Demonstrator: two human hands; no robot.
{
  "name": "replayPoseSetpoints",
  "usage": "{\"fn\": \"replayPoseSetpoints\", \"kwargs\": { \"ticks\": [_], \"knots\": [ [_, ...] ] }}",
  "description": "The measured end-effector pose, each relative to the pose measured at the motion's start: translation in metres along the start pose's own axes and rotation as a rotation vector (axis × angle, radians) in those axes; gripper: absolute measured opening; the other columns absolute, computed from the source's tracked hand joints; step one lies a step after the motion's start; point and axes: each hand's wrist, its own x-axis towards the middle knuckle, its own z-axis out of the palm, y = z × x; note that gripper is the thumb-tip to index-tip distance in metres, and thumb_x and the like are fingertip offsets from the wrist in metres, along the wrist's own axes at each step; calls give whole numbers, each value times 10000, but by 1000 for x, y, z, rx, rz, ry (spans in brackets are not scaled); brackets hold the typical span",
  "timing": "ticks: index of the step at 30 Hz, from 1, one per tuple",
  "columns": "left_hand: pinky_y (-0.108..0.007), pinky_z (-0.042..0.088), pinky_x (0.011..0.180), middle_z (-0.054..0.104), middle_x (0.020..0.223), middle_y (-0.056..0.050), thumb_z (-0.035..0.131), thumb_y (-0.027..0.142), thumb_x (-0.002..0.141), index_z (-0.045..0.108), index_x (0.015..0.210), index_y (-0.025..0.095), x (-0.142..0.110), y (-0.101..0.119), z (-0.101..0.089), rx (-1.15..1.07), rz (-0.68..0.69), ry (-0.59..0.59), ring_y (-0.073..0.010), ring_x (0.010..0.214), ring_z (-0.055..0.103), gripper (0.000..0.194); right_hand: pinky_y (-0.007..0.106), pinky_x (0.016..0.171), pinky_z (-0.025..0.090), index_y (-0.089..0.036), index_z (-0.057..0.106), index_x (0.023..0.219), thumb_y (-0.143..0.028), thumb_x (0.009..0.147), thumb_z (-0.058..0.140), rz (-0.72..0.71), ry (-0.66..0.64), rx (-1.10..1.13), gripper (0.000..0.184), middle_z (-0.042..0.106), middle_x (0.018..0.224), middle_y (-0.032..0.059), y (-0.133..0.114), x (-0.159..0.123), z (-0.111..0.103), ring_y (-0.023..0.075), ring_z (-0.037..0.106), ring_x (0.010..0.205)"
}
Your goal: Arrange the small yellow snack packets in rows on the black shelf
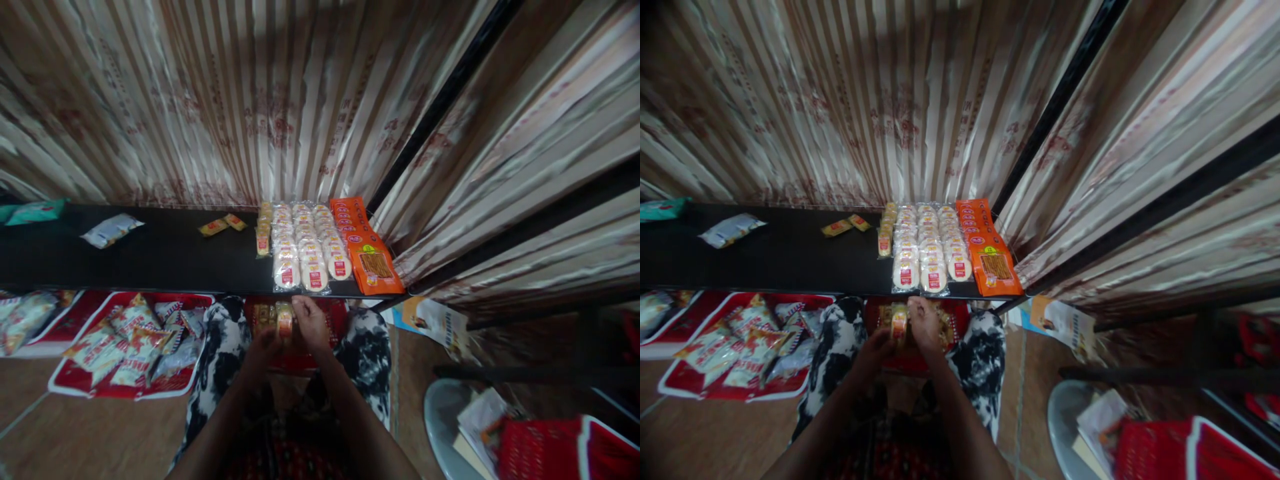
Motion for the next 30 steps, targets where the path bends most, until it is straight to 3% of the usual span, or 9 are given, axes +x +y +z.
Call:
{"fn": "replayPoseSetpoints", "kwargs": {
  "ticks": [3,9,14,19,24,30],
  "knots": [
    [-324,495,779,685,944,-85,723,443,599,614,939,147,-1,9,0,-20,22,52,-213,866,632,464,266,604,492,-151,536,1040,-473,735,522,-13,44,43,444,626,778,33,3,-1,5,153,608,655],
    [-319,499,764,692,897,-91,720,415,568,578,937,135,1,27,-1,-85,12,222,-209,836,645,484,259,603,484,-161,580,913,-377,793,484,-223,90,-195,265,604,804,60,3,-14,13,150,587,673],
    [-316,498,765,677,915,-95,688,378,581,533,965,136,6,45,1,-92,58,290,-202,831,649,479,263,674,474,-199,633,881,-279,841,429,-399,-52,-361,223,617,845,60,-3,-25,24,163,584,764],
    [-304,511,718,658,895,-86,672,346,602,488,995,146,14,59,1,-83,105,352,-182,790,651,478,295,820,467,-203,641,962,-222,848,400,-479,-80,-351,267,626,961,75,-2,-24,35,180,579,919],
    [-293,514,691,642,822,-59,674,323,599,503,924,137,24,65,-2,-47,126,361,-157,731,638,412,333,835,473,-172,653,965,-188,820,413,-466,-84,-352,281,629,955,99,-5,-16,40,195,578,907],
    [-286,507,705,652,870,-67,657,304,619,530,899,146,34,68,-5,52,164,379,-156,749,636,345,334,807,498,-187,669,916,-201,775,477,-371,-80,-286,239,627,993,96,-9,-6,48,194,585,912]
  ]
}}
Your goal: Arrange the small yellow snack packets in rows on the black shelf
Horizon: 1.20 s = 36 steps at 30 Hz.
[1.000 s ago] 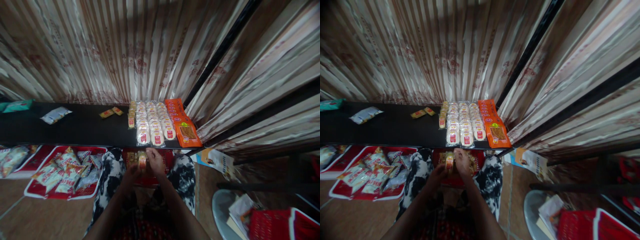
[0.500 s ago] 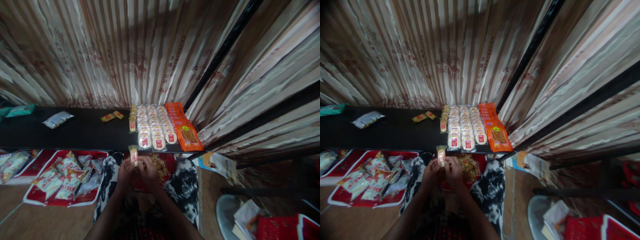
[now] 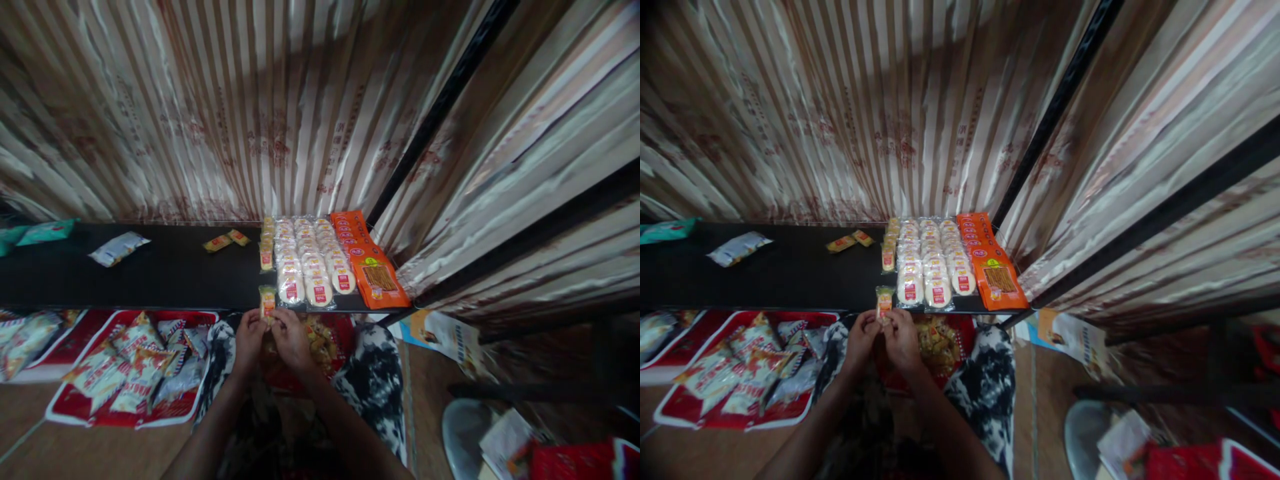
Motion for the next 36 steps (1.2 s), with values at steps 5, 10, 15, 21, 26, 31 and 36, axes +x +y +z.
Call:
{"fn": "replayPoseSetpoints", "kwargs": {
  "ticks": [5,10,15,21,26,31,36],
  "knots": [
    [-280,497,720,646,891,-65,629,319,644,538,927,150,7,2,-3,51,32,-12,-149,761,631,342,324,802,512,-210,651,914,-265,786,502,56,23,147,204,638,980,70,3,6,11,184,600,909],
    [-277,494,704,642,892,-68,634,318,639,532,908,156,21,6,-3,47,63,-3,-147,754,628,330,318,757,539,-205,625,993,-252,791,474,60,3,215,256,632,1012,76,0,16,18,182,619,875],
    [-283,482,683,643,817,-54,639,295,638,534,864,165,44,10,-4,158,148,52,-147,703,616,281,330,766,548,-201,592,1067,-222,777,486,58,-7,217,310,626,1051,86,-5,31,23,190,623,900],
    [-254,441,655,658,776,-29,578,230,703,563,860,193,56,26,0,476,248,50,-141,652,598,162,304,796,542,-185,563,1047,-201,774,450,26,-49,289,296,575,1106,99,-10,44,29,173,609,962],
    [-251,408,662,673,824,-53,564,205,722,587,898,200,59,36,5,690,272,75,-165,723,588,178,287,778,543,-179,552,1001,-168,769,433,17,-47,254,262,561,1057,88,-11,52,34,160,598,945],
    [-257,390,686,661,826,-73,578,223,724,611,901,197,65,38,7,767,293,97,-191,790,562,181,290,773,535,-198,566,949,-182,795,431,2,-8,190,205,556,995,65,-13,58,36,152,587,892],
    [-259,392,703,649,806,-70,546,213,747,613,935,188,75,35,9,736,327,68,-188,789,559,200,302,750,525,-192,591,960,-202,813,421,-19,11,136,225,563,950,72,-13,66,38,170,579,875]
  ]
}}
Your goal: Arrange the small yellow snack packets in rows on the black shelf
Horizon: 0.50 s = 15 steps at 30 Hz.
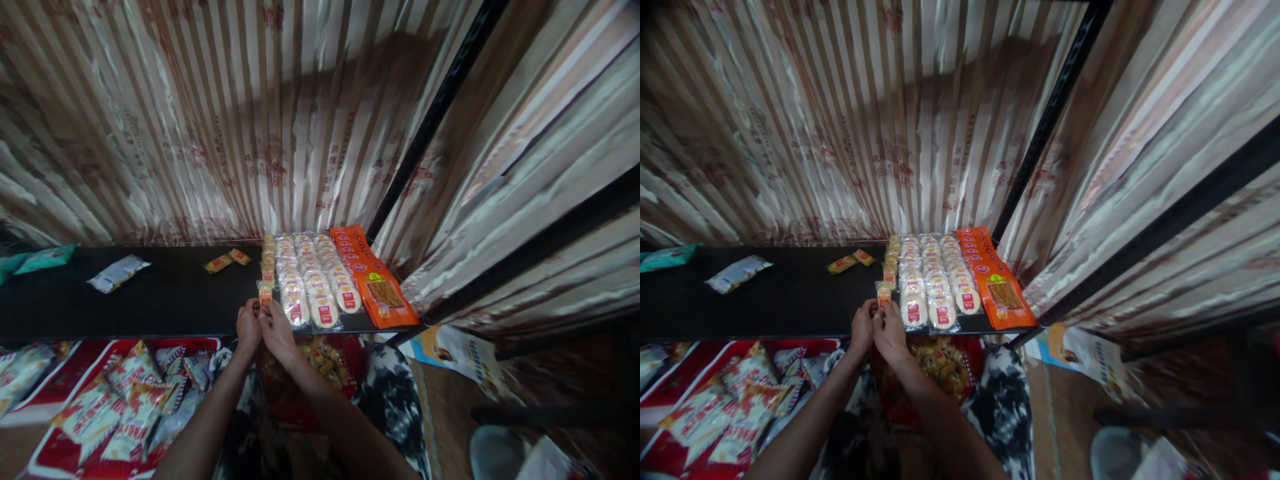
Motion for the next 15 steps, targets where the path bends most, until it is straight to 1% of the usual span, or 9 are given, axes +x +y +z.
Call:
{"fn": "replayPoseSetpoints", "kwargs": {
  "ticks": [5,10,15],
  "knots": [
    [-265,412,700,642,835,-79,520,221,768,609,972,177,8,-3,5,-24,12,-5,-183,775,562,227,318,787,510,-219,600,1028,-183,801,446,-5,53,-41,277,574,986,66,8,8,6,182,567,915],
    [-264,428,708,640,849,-85,524,188,760,612,975,161,12,3,6,-58,-28,-16,-174,762,574,234,346,807,511,-205,605,1023,-187,807,441,2,55,-94,273,565,1013,83,13,16,9,202,558,941],
    [-265,442,736,636,863,-82,497,200,785,599,1004,148,16,4,8,-4,7,-25,-171,803,577,248,365,813,515,-177,596,1055,-177,805,435,5,51,-157,297,554,1029,101,16,20,10,213,552,960]
  ]
}}
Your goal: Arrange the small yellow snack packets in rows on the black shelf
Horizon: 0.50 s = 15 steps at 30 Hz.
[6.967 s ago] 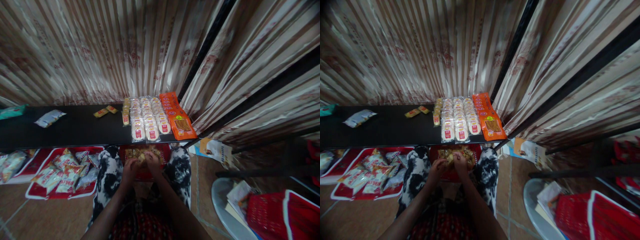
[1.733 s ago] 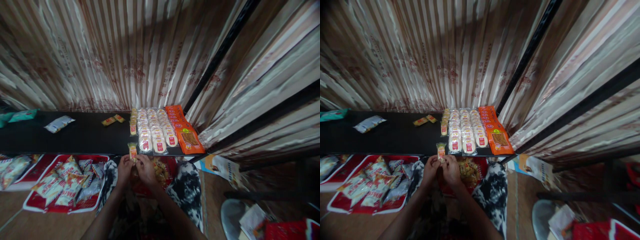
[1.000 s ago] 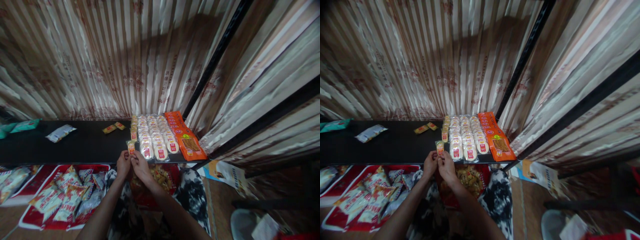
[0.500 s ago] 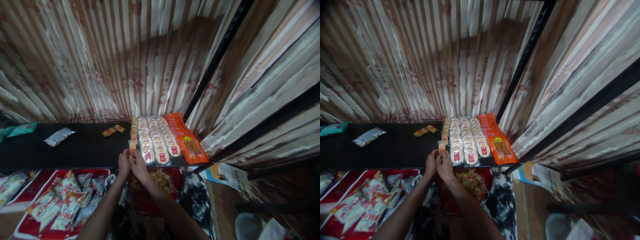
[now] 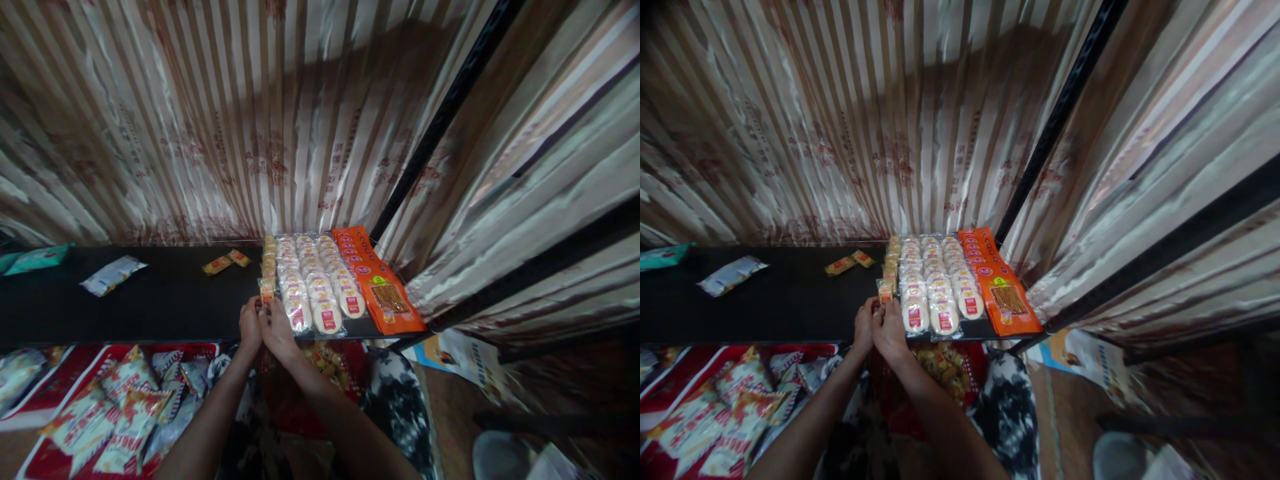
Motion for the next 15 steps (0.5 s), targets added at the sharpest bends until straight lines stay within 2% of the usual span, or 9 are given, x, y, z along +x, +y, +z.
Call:
{"fn": "replayPoseSetpoints", "kwargs": {
  "ticks": [15],
  "knots": [
    [-294,448,840,647,977,-82,491,225,798,582,1089,167,1,2,2,146,23,-17,-181,932,555,311,360,852,488,-166,582,1043,-135,788,417,-87,-9,-131,305,546,1024,99,-1,5,-5,202,540,949]
  ]
}}
